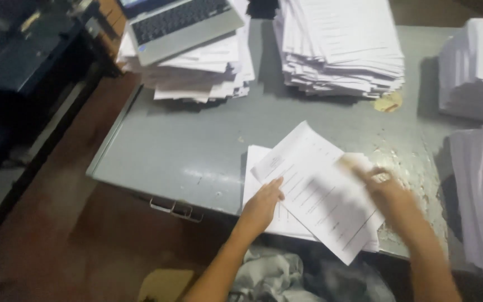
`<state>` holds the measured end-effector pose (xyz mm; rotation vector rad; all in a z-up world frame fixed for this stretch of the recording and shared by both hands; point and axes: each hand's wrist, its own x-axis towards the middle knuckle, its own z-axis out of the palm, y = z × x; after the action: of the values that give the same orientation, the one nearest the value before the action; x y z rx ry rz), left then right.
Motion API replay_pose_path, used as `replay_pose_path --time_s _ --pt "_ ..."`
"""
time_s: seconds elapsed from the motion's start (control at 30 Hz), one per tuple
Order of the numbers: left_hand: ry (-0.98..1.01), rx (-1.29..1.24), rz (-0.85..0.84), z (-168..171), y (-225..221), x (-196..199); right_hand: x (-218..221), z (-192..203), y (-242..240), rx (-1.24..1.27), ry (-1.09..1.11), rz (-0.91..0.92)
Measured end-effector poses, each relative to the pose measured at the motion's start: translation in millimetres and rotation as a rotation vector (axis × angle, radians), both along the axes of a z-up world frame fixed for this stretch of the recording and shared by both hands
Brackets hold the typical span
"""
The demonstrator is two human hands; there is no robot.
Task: Sorting, flipping through, and organizing large stacks of printed documents on a production table, occasionally using a wooden block to flatten them.
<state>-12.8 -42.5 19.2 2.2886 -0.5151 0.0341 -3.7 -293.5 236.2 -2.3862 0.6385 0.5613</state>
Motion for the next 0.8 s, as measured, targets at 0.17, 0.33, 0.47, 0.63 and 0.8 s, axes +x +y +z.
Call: replay_pose_path --time_s 0.17,0.33,0.47,0.63,0.8 --pt "0.003 0.179 0.089 3.7 -11.0 14.1 -29.7 -114.6 18.7 -0.177 -0.424 0.987" --pt "-0.085 0.268 0.143 -10.2 -15.6 30.2 -11.6 -102.8 52.0 -0.382 -0.468 1.009" --pt "-0.155 0.212 0.182 -28.6 -20.1 34.7 -23.8 -112.9 34.2 -0.395 -0.417 1.021" --pt "-0.138 0.156 0.169 -32.3 -26.5 27.8 -84.5 -100.4 -26.9 -0.524 -0.382 1.066" --pt "-0.129 0.298 0.191 -32.3 -37.5 24.2 -106.4 -27.9 -64.4 -0.62 0.27 0.746"
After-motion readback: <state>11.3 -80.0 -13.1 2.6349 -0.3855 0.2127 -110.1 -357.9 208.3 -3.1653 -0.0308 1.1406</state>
